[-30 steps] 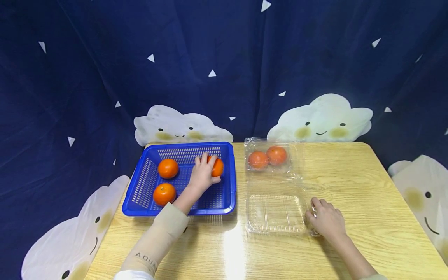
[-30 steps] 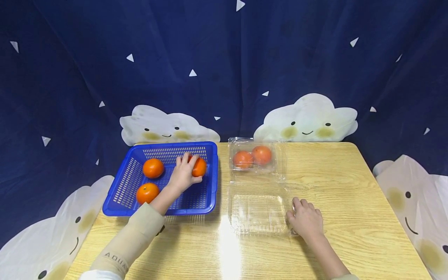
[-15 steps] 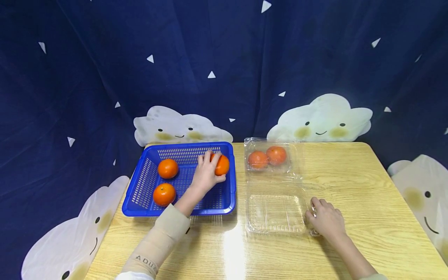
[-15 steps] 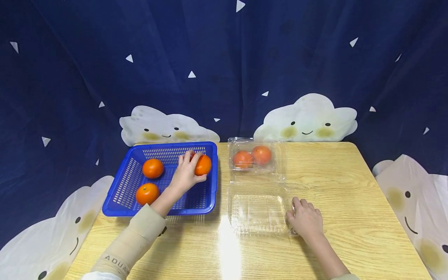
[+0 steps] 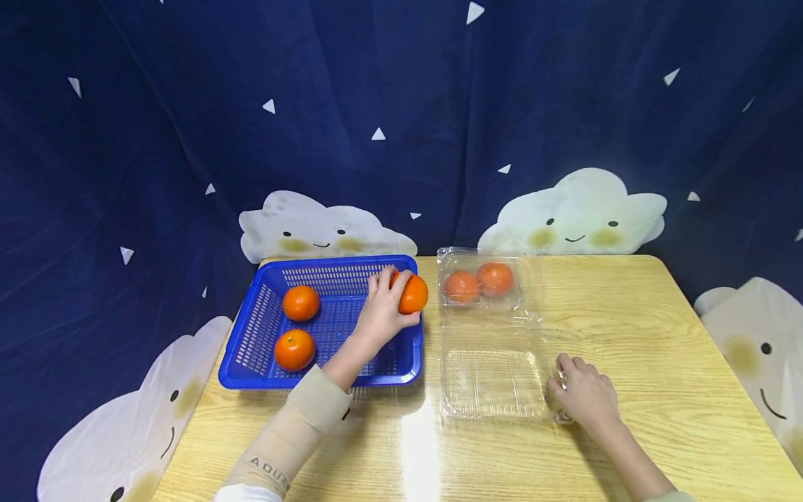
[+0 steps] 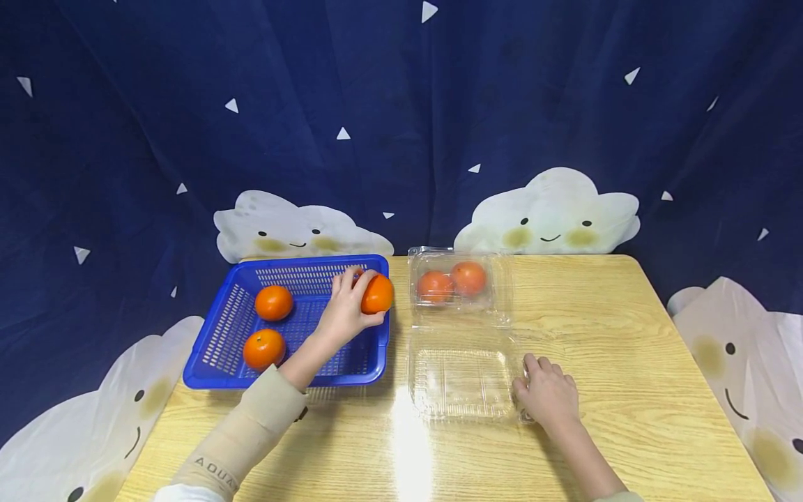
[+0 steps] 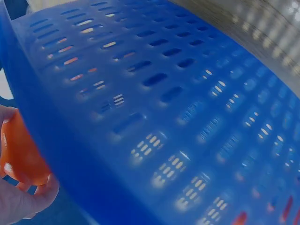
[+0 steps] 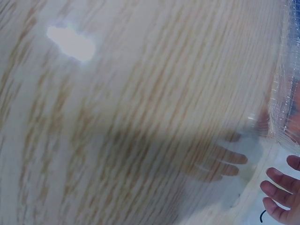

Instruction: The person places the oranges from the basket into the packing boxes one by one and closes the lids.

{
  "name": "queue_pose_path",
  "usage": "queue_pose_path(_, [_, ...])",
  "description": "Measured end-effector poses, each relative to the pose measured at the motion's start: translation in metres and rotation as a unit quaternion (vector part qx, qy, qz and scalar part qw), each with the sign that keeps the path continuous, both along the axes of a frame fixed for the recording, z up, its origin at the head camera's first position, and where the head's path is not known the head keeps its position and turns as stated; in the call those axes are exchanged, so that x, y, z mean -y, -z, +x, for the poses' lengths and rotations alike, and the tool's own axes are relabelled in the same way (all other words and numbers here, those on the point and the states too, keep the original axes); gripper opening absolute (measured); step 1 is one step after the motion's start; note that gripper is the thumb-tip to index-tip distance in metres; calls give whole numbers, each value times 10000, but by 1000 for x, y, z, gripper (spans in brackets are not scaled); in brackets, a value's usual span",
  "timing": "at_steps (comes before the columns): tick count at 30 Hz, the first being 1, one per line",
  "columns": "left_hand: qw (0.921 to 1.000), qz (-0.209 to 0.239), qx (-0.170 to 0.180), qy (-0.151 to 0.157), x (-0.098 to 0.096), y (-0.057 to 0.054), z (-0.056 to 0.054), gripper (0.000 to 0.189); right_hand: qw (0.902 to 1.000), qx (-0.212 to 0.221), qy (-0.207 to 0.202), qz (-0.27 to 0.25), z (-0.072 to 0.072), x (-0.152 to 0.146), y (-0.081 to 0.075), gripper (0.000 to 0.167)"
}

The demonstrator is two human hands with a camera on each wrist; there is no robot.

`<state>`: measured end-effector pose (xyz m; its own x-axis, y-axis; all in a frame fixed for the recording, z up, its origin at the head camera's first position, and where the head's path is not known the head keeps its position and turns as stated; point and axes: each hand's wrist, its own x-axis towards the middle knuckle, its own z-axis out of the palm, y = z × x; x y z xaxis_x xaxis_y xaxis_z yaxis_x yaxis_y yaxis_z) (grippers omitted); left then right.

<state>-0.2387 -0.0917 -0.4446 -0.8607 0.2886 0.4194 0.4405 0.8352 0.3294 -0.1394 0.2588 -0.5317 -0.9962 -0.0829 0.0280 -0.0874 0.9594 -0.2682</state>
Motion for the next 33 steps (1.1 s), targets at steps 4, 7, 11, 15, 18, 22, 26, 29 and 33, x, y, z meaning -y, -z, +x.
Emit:
queue_pose_path(4, [9999, 90, 13, 72, -6, 0, 1, 67, 10000, -10, -9, 12, 0, 0, 0, 33])
queue_pose_path(7, [9998, 130, 15, 129, -11, 1, 3, 67, 10000, -11, -13, 7, 0, 0, 0, 33])
queue_pose_path(11, [9996, 175, -39, 225, -19, 0, 6, 67, 10000, -46, -11, -34, 0, 0, 0, 33])
queue_pose_path(15, [9994, 155, 48, 297, -26, -2, 9, 66, 10000, -53, -7, -45, 0, 0, 0, 33])
queue_pose_path(18, [9992, 114, 157, 348, -31, -2, 10, 65, 10000, -31, 2, -39, 0, 0, 0, 33])
queue_pose_path(22, [9989, 66, 226, 411, -38, -1, 12, 66, 10000, 1, 15, -33, 0, 0, 1, 33])
queue_pose_path(26, [9985, 45, 260, 490, -45, 1, 13, 66, 10000, 25, 22, -32, 0, 0, 1, 34])
queue_pose_path(29, [9981, -7, 278, 546, -50, 3, 14, 67, 10000, 22, 24, -35, 0, 0, 2, 34])
queue_pose_path(33, [9976, -96, 292, 619, -58, 4, 15, 68, 10000, -9, 14, -24, 0, 0, 2, 34])
